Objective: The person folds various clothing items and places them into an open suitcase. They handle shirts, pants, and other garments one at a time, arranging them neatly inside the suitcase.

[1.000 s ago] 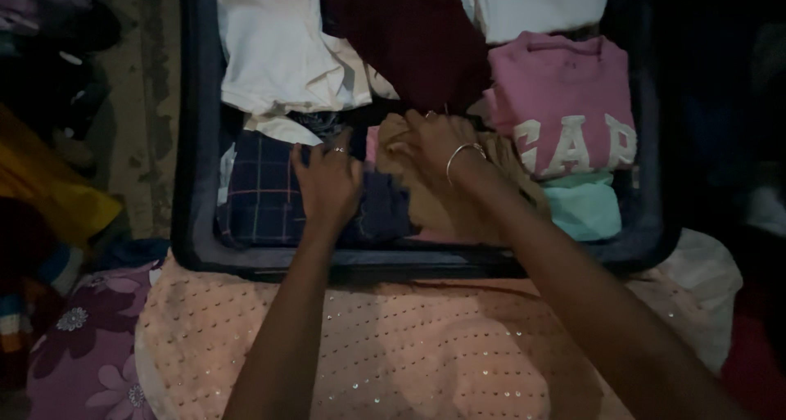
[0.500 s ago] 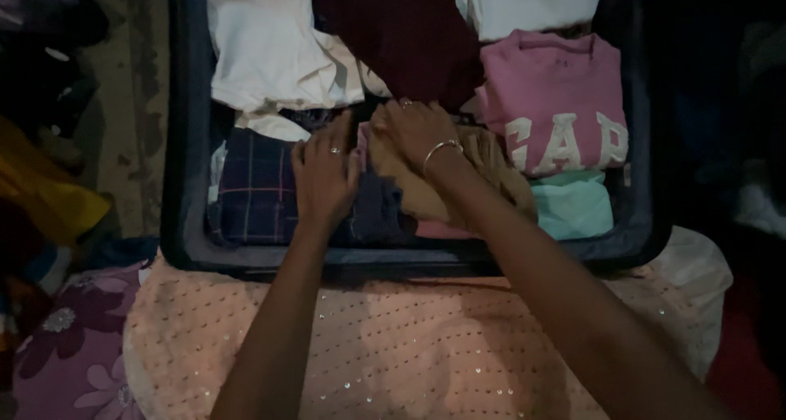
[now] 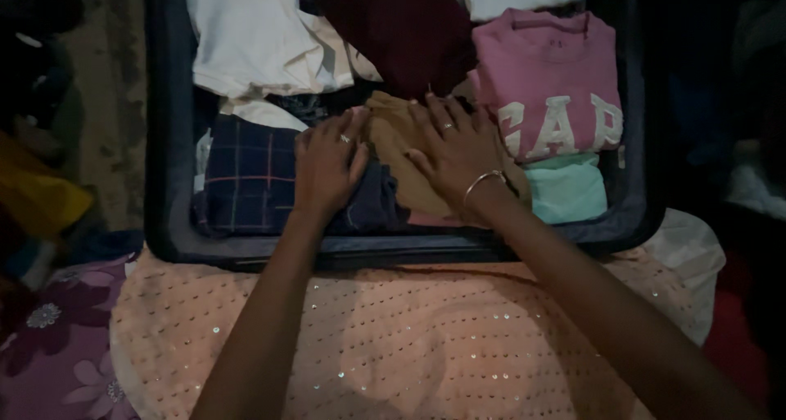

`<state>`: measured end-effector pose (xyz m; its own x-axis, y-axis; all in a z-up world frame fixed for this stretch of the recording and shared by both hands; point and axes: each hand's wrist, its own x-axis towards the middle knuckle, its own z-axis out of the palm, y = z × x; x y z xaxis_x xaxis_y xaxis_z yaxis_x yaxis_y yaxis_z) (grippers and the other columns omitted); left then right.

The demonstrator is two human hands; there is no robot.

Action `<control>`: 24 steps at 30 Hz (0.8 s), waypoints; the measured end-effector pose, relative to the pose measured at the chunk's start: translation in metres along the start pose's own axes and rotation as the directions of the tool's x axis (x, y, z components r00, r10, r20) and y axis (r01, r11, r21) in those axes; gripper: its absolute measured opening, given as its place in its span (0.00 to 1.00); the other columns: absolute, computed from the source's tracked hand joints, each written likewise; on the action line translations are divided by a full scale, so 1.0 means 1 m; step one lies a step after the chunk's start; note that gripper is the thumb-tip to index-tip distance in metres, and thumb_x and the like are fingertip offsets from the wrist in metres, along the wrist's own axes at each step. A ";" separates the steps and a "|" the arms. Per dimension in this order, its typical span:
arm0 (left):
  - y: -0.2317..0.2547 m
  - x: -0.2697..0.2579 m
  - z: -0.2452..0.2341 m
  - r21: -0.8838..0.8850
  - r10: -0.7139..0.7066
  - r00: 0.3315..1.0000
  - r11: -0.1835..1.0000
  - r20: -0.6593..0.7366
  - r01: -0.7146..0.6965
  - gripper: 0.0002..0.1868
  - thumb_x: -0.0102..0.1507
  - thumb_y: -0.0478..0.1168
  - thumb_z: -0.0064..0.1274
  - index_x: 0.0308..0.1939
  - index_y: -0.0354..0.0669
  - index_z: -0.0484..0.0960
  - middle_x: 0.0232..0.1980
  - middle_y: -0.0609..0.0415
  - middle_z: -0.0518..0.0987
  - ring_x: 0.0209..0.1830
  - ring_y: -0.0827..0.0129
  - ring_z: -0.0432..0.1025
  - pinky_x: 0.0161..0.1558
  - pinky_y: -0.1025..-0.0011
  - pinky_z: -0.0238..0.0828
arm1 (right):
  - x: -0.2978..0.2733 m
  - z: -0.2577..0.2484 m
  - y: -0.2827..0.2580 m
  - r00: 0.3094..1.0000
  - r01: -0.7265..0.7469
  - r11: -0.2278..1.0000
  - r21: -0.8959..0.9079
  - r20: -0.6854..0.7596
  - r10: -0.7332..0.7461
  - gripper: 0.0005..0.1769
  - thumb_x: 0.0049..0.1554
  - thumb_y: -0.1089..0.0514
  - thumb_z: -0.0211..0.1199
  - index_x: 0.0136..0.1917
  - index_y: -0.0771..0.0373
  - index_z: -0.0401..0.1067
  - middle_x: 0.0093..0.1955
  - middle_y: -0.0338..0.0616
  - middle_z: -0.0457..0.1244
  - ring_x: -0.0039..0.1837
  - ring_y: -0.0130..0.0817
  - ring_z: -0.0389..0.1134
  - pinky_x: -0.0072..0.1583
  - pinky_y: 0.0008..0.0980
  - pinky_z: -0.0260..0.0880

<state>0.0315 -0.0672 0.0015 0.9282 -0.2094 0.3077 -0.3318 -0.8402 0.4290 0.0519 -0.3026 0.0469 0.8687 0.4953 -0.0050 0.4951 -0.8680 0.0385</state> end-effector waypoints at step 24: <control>0.017 0.024 0.060 -0.260 -0.584 0.738 0.811 -0.338 0.523 0.13 0.73 0.37 0.45 0.45 0.30 0.82 0.44 0.36 0.80 0.44 0.42 0.75 0.44 0.52 0.70 | -0.026 0.033 -0.006 0.939 0.104 0.995 -0.008 -0.329 -0.101 0.39 0.68 0.33 0.49 0.83 0.56 0.54 0.86 0.47 0.46 0.86 0.43 0.44 0.80 0.62 0.34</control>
<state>0.0582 -0.1166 -0.0352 0.8214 0.5057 0.2637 0.1728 -0.6613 0.7300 0.0269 -0.3110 0.0141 0.7607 0.5646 0.3204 0.5830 -0.8112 0.0455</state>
